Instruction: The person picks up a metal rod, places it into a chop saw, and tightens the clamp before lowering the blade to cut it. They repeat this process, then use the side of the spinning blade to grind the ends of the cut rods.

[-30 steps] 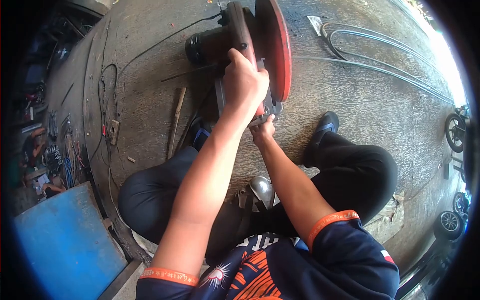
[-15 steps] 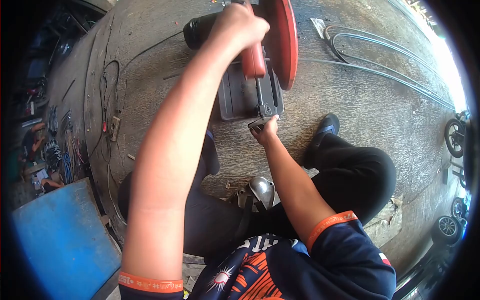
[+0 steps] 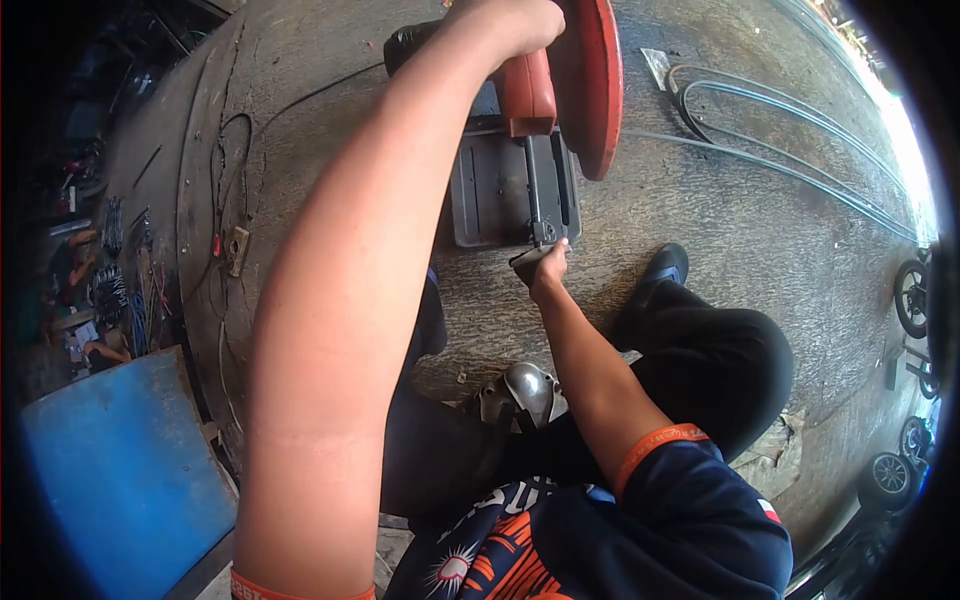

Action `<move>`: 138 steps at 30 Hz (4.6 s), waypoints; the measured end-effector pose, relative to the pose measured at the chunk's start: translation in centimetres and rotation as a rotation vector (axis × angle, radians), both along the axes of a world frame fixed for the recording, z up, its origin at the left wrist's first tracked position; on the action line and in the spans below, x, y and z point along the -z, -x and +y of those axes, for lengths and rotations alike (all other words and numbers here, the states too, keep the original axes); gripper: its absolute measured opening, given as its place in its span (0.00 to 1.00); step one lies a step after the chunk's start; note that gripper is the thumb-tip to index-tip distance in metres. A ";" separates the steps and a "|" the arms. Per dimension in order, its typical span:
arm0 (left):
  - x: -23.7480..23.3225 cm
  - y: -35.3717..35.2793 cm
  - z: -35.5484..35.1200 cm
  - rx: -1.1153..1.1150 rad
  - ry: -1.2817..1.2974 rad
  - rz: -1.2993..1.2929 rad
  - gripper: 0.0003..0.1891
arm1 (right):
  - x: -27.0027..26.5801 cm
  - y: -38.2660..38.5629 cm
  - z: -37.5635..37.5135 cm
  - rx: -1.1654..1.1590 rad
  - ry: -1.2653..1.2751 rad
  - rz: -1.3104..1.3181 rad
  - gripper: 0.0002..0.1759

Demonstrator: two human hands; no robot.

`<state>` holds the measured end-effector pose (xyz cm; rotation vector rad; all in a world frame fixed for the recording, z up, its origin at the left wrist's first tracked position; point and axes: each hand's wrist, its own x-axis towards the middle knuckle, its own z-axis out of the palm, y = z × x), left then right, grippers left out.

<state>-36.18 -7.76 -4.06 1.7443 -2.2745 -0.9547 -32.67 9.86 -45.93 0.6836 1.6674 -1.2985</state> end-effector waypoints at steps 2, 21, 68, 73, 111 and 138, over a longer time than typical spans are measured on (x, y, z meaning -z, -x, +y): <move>0.4 -0.2 -0.3 0.033 0.014 0.054 0.24 | 0.0 -0.1 -0.1 0.020 0.024 0.022 0.47; 1.1 -0.7 -1.4 0.128 0.036 0.086 0.19 | -1.3 0.8 1.6 0.059 0.401 -0.373 0.41; 4.1 2.3 -3.8 -0.119 0.078 0.145 0.17 | -9.0 7.6 -1.5 0.415 0.188 0.673 0.26; 3.6 2.0 -2.9 -0.139 0.118 0.133 0.17 | -27.6 13.3 -5.6 0.155 0.753 1.005 0.22; 10.2 -1.3 1.3 -0.180 -0.112 0.435 0.12 | -26.6 12.8 -8.1 -0.650 0.549 1.289 0.39; 11.5 -3.1 5.2 -0.186 0.029 0.370 0.12 | -22.8 11.9 -6.3 -0.655 0.614 1.179 0.37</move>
